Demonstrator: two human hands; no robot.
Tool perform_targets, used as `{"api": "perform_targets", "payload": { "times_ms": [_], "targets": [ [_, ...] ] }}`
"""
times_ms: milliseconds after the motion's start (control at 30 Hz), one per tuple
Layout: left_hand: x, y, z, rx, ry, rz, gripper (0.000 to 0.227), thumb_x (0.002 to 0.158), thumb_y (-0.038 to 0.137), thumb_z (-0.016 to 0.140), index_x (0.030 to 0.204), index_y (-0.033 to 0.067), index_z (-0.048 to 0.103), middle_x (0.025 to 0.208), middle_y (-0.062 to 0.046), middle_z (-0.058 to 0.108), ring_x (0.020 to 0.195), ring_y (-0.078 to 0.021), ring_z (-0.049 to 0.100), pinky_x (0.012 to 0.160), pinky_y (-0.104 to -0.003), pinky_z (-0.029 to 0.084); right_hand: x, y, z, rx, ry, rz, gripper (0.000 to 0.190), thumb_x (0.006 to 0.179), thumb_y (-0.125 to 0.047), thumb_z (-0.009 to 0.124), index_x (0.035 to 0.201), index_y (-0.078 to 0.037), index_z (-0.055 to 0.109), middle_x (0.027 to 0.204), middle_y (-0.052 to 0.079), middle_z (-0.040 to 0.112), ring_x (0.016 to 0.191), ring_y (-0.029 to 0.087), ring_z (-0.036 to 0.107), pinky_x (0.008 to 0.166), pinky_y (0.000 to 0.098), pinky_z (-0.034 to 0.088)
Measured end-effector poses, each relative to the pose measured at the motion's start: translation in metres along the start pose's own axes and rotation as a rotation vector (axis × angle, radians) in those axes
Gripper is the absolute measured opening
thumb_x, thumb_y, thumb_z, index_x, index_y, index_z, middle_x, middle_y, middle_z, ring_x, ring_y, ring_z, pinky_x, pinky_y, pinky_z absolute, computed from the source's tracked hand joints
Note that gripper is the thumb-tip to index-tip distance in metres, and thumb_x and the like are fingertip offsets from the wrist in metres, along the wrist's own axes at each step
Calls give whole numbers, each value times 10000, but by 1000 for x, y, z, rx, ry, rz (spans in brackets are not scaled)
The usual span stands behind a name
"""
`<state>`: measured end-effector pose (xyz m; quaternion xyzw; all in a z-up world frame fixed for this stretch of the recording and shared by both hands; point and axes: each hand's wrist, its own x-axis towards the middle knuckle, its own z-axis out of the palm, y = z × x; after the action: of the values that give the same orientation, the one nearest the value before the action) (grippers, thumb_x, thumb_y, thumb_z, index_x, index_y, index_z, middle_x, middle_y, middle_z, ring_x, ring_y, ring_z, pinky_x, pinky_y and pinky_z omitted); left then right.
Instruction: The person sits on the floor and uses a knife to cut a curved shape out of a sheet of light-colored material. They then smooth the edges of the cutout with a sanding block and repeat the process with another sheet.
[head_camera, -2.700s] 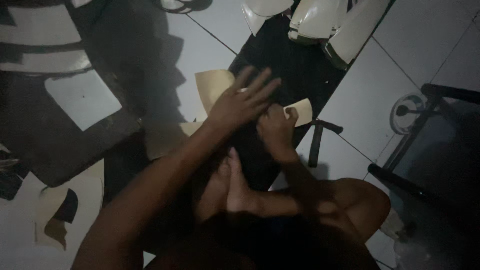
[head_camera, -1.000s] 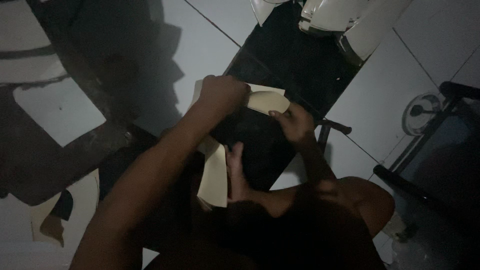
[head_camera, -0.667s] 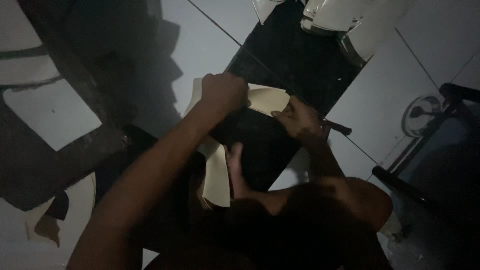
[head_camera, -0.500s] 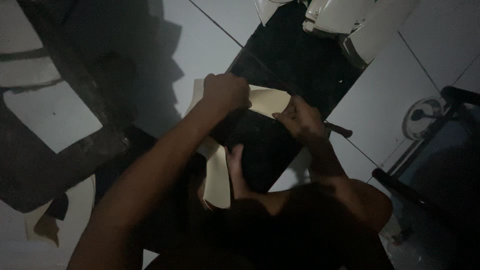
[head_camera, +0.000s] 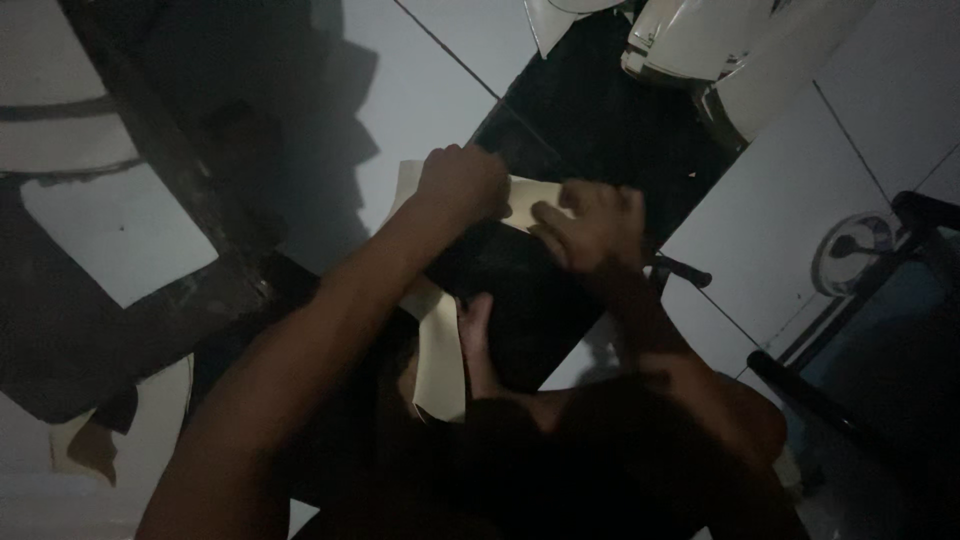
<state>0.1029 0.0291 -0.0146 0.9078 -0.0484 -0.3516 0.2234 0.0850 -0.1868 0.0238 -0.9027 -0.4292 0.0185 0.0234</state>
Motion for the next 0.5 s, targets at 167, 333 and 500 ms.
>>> {"api": "perform_targets", "payload": {
  "times_ms": [167, 333, 500],
  "targets": [
    [0, 0, -5, 19, -69, 3, 389, 847, 433, 808, 1054, 105, 778, 1063, -160, 750, 1009, -323, 729, 876, -457, 561, 18, -1, 15, 254, -13, -115, 110, 967, -170, 787, 1057, -149, 728, 985, 13, 695, 901, 205, 707, 767, 408, 557],
    [-13, 0, -12, -45, 15, 5, 299, 847, 358, 801, 1022, 116, 785, 1074, -149, 737, 1024, -333, 704, 868, -473, 547, 1, 7, 7, 473, -111, -36, 96, 971, -84, 715, 1061, -50, 715, 1019, 118, 717, 925, 255, 734, 754, 364, 610],
    [-30, -8, -18, 116, 75, 11, 178, 896, 266, 736, 1008, 142, 796, 1042, -123, 748, 1021, -315, 706, 837, -477, 553, -1, 9, 8, 378, -109, -120, 102, 982, -52, 705, 1079, -21, 709, 1061, 150, 727, 1002, 266, 742, 817, 361, 626]
  ]
}}
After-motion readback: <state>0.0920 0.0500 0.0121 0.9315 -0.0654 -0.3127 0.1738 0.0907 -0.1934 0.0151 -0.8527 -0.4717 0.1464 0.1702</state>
